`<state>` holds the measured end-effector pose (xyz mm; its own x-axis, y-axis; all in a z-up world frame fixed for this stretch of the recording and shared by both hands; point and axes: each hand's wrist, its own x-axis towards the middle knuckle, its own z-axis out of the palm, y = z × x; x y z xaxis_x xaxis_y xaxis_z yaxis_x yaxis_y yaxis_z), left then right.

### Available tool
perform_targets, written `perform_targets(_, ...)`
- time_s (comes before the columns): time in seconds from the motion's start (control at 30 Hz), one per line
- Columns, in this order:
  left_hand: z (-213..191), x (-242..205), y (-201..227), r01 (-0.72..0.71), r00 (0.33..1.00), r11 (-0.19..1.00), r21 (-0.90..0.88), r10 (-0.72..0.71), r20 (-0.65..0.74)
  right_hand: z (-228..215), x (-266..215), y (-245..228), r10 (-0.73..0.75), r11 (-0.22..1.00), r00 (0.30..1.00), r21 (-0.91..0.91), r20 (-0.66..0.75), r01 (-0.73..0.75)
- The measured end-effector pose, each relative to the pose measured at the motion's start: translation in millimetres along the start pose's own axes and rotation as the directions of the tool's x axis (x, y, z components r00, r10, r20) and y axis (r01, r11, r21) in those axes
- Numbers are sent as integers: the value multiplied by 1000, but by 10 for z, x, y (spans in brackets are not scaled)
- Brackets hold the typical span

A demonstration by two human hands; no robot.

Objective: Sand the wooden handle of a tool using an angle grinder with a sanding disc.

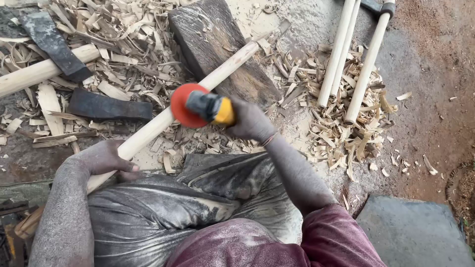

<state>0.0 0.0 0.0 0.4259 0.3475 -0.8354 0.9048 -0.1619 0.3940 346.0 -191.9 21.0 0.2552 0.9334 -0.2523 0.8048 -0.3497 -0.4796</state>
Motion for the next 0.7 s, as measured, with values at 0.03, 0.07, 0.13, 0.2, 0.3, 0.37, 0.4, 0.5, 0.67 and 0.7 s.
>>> perform_targets(0.03,9,-28,21,3,1000,1000,-3,-3,4,-113,16,73,1,1000,1000,1,6,-1)
perform_targets(0.07,16,-61,39,36,999,999,-30,-37,-11,-226,32,142,119,992,993,-30,-8,-119)
perform_targets(0.13,5,-28,8,69,997,995,-66,-71,-34,-479,115,324,224,972,974,-64,-27,-225)
perform_targets(0.2,27,93,-117,-14,996,1000,23,16,-84,-722,219,556,436,892,885,207,-160,-402)
perform_targets(0.3,54,200,-228,-109,993,985,-136,103,-49,-818,240,892,389,903,907,262,-160,-341)
perform_targets(0.37,45,107,-153,-126,990,991,-52,122,-72,-591,185,652,272,929,947,305,-172,-211)
perform_targets(0.4,10,70,-98,-154,983,987,49,157,-90,-495,173,540,165,933,965,350,-206,-85)
perform_targets(0.5,58,73,-69,-87,995,994,-69,82,-64,-390,-166,-408,180,981,983,80,-20,-178)
perform_targets(0.67,14,-59,44,-14,1000,996,-90,17,26,-133,-64,-374,120,991,989,-63,91,-115)
perform_targets(0.7,-16,-95,49,-59,998,997,40,59,4,-208,-19,-410,233,969,970,-99,69,-226)
